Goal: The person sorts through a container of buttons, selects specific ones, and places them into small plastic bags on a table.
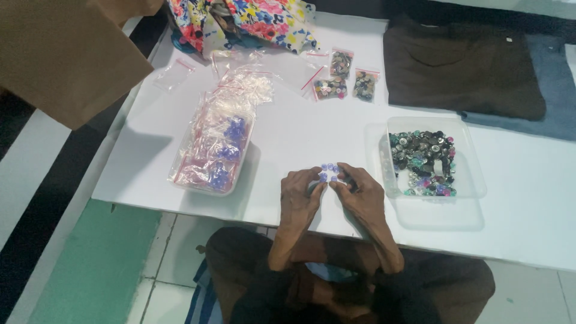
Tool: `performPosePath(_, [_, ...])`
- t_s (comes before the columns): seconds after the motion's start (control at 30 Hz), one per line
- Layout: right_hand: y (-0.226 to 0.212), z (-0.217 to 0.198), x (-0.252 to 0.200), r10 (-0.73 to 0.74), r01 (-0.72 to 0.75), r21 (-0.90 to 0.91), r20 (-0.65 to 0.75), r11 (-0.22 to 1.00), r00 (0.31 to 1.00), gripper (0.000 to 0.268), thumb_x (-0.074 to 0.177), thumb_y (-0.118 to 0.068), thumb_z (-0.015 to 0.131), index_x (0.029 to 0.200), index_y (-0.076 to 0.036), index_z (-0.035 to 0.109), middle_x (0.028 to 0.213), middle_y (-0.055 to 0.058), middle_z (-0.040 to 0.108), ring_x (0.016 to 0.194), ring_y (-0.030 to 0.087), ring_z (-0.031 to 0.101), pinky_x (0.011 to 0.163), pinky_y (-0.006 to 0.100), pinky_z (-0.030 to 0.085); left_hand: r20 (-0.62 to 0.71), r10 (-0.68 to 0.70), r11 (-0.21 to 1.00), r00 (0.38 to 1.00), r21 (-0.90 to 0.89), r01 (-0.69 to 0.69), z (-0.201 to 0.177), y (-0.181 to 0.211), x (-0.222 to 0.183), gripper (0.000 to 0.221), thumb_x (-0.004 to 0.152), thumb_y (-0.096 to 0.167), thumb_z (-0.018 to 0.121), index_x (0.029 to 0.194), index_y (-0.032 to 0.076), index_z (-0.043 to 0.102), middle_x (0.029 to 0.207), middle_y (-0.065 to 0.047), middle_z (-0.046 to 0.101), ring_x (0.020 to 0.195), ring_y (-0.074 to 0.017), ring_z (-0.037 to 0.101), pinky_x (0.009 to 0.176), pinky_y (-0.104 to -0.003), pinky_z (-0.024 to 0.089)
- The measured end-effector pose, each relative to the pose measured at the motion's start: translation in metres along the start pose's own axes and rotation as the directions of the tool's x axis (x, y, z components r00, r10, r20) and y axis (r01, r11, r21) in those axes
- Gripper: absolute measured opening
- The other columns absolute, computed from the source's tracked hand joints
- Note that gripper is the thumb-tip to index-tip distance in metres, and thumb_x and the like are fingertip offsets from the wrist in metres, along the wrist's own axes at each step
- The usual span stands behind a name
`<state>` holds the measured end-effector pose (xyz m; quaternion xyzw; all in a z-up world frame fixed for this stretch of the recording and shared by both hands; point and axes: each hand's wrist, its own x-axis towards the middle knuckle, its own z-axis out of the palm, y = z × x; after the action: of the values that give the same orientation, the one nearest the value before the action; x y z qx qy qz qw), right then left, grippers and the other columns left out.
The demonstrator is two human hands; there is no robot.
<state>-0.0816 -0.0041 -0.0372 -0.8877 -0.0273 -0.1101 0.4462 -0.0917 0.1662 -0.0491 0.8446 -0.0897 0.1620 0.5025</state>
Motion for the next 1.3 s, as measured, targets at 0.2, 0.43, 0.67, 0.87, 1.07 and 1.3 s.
performPosePath(0.2, [-0.010, -0.004, 0.001, 0.036, -0.036, -0.006, 0.028, 0.999, 0.999, 0.046, 0.086, -0.031, 0.084, 0.127, -0.014, 0.073, 0.102, 0.012, 0.078, 0.079, 0.029, 0.073, 0.072, 0.041, 0.059, 0.020, -0.012, 1.000, 1.000, -0.008, 0.012, 0.006, -0.011, -0.003, 0.031, 0.092, 0.026, 0.074, 0.120, 0.012, 0.070, 0.102, -0.007, 0.075, 0.111, -0.0309, 0.066, 0.098, -0.044, 0.044])
performPosePath(0.43, [-0.013, -0.006, -0.003, 0.085, -0.087, 0.037, 0.049, 0.996, 0.995, 0.046, 0.085, -0.027, 0.083, 0.129, -0.017, 0.073, 0.105, 0.012, 0.078, 0.083, 0.032, 0.074, 0.076, 0.042, 0.061, 0.021, -0.012, 0.999, 1.000, -0.040, 0.013, -0.002, -0.001, -0.001, 0.024, 0.093, 0.022, 0.072, 0.115, 0.011, 0.071, 0.105, -0.009, 0.075, 0.112, -0.0362, 0.064, 0.098, -0.048, 0.044])
performPosePath(0.67, [-0.019, -0.005, 0.001, 0.147, -0.149, 0.064, 0.027, 0.987, 0.989, 0.043, 0.085, -0.025, 0.084, 0.126, -0.015, 0.074, 0.103, 0.013, 0.078, 0.082, 0.030, 0.073, 0.074, 0.040, 0.060, 0.051, -0.060, 0.998, 0.997, -0.002, 0.060, -0.003, 0.005, 0.004, 0.028, 0.094, 0.019, 0.072, 0.121, 0.011, 0.071, 0.102, -0.008, 0.075, 0.109, -0.0326, 0.067, 0.098, -0.046, 0.044])
performPosePath(0.87, [-0.019, -0.004, 0.006, 0.152, -0.153, 0.022, 0.026, 0.988, 0.988, 0.045, 0.083, -0.029, 0.085, 0.124, -0.016, 0.075, 0.102, 0.009, 0.079, 0.081, 0.026, 0.073, 0.075, 0.038, 0.059, 0.029, -0.065, 0.997, 0.997, 0.031, 0.064, -0.001, 0.007, 0.008, 0.028, 0.095, 0.025, 0.070, 0.120, 0.011, 0.071, 0.100, -0.007, 0.075, 0.105, -0.0321, 0.067, 0.094, -0.045, 0.045])
performPosePath(1.07, [-0.013, -0.001, 0.007, 0.105, -0.105, -0.032, 0.007, 0.994, 0.994, 0.043, 0.083, -0.031, 0.084, 0.124, -0.019, 0.076, 0.099, 0.006, 0.079, 0.079, 0.027, 0.074, 0.073, 0.040, 0.059, 0.022, -0.095, 0.995, 0.995, 0.041, 0.094, 0.002, 0.009, 0.010, 0.033, 0.095, 0.029, 0.070, 0.123, 0.012, 0.070, 0.097, -0.006, 0.075, 0.099, -0.0288, 0.067, 0.093, -0.043, 0.045])
performPosePath(1.3, [-0.017, -0.003, 0.003, 0.084, -0.084, -0.004, -0.012, 0.996, 0.996, 0.043, 0.083, -0.028, 0.084, 0.124, -0.018, 0.075, 0.100, 0.007, 0.078, 0.080, 0.029, 0.074, 0.073, 0.041, 0.059, 0.006, -0.084, 0.996, 0.996, 0.020, 0.084, 0.003, 0.008, 0.005, 0.036, 0.094, 0.031, 0.073, 0.125, 0.013, 0.069, 0.099, -0.007, 0.075, 0.102, -0.0287, 0.067, 0.095, -0.043, 0.045])
